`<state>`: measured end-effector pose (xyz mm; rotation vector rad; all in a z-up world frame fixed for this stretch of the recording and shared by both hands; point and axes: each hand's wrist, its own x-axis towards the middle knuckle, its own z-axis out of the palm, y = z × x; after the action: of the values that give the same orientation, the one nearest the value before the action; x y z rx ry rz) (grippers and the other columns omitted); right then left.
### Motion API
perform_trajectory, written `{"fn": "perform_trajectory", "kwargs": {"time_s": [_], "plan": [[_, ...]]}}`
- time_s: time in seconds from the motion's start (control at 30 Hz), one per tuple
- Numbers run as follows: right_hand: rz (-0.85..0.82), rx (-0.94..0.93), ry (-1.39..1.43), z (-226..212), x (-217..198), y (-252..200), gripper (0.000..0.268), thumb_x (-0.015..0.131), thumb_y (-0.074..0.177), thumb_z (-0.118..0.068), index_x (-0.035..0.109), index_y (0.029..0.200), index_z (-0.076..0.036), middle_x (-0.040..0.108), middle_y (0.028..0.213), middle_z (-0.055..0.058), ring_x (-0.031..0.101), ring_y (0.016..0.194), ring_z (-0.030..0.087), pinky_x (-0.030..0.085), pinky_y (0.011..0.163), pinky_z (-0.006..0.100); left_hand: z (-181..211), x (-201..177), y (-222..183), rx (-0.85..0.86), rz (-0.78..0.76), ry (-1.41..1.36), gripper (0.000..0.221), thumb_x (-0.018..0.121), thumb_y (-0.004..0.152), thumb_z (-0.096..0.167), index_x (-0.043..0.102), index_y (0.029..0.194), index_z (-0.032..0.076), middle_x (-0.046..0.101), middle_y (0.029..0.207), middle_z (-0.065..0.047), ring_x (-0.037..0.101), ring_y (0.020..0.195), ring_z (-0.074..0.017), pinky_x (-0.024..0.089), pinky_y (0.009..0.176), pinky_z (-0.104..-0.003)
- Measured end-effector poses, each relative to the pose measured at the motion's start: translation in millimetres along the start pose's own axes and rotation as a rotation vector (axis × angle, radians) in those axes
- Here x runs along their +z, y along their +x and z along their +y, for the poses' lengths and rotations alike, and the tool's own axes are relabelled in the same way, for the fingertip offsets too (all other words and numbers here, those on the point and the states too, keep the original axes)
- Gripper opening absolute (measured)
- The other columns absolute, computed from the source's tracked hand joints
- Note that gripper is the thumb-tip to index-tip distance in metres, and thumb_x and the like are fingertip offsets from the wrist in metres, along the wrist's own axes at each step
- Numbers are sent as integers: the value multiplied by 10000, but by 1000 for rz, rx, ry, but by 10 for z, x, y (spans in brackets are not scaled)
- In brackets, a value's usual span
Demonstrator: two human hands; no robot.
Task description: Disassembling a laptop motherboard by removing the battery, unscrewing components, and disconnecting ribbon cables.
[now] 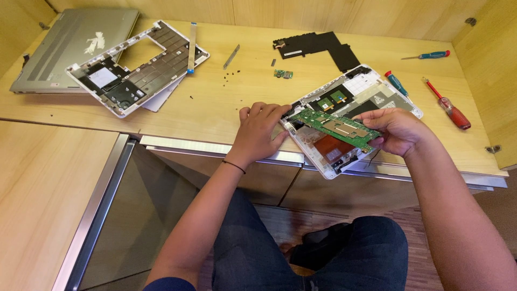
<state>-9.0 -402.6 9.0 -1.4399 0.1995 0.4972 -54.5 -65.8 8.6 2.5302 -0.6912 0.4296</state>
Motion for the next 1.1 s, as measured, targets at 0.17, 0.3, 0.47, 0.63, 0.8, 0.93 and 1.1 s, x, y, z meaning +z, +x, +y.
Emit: {"fn": "perform_trajectory", "kwargs": {"time_s": [0.17, 0.3, 0.47, 0.63, 0.8, 0.93, 1.1], "plan": [[60, 115, 9, -77, 35, 18, 241, 505, 882, 17, 653, 1068, -18, 676, 951, 179, 561, 655, 187, 279, 400, 200, 203, 176, -24, -129, 164, -133, 479, 688, 804, 276, 524, 1252, 238, 645, 1053, 65, 498, 1037, -209, 282, 816, -381], [74, 115, 30, -17, 13, -46, 242, 509, 885, 18, 654, 1073, -31, 684, 919, 172, 572, 614, 168, 301, 402, 208, 455, 338, -68, -321, 247, -280, 442, 712, 782, 164, 489, 1162, 201, 686, 887, 108, 533, 982, -204, 296, 849, -391], [66, 76, 37, 122, -86, -143, 238, 514, 881, 10, 646, 1077, -23, 671, 909, 171, 570, 625, 195, 275, 403, 239, 582, 415, 10, -419, 318, -200, 228, 705, 714, 165, 549, 865, 235, 618, 1024, 101, 473, 1070, -216, 277, 796, -403], [106, 55, 18, 159, -28, -253, 245, 480, 911, 6, 611, 1118, -8, 674, 964, 192, 649, 740, 289, 476, 493, 355, 559, 446, -17, -477, 336, -159, 94, 711, 719, 224, 674, 794, 267, 610, 1188, 80, 401, 1197, -263, 271, 826, -443], [82, -29, 189, 242, 164, -335, 240, 542, 878, -25, 585, 1109, 26, 621, 903, 154, 540, 612, 135, 349, 438, 134, 642, 374, -68, -418, 247, -144, 117, 728, 752, 185, 748, 866, 169, 566, 1268, -108, 316, 1308, -362, 163, 973, -597], [56, -37, 256, 163, 379, -385, 240, 548, 876, -30, 584, 1107, 22, 622, 898, 176, 563, 621, 171, 386, 445, 142, 709, 395, 3, -453, 189, -150, 154, 730, 724, 174, 749, 876, 152, 521, 1326, -133, 267, 1340, -391, 135, 985, -625], [40, -39, 327, 239, 344, -303, 238, 541, 887, -44, 568, 1116, 15, 622, 939, 196, 608, 647, 185, 445, 461, 152, 751, 581, 131, -597, 230, -207, 108, 695, 666, 172, 688, 750, 106, 534, 1296, -124, 278, 1350, -366, 104, 1031, -606]]}}
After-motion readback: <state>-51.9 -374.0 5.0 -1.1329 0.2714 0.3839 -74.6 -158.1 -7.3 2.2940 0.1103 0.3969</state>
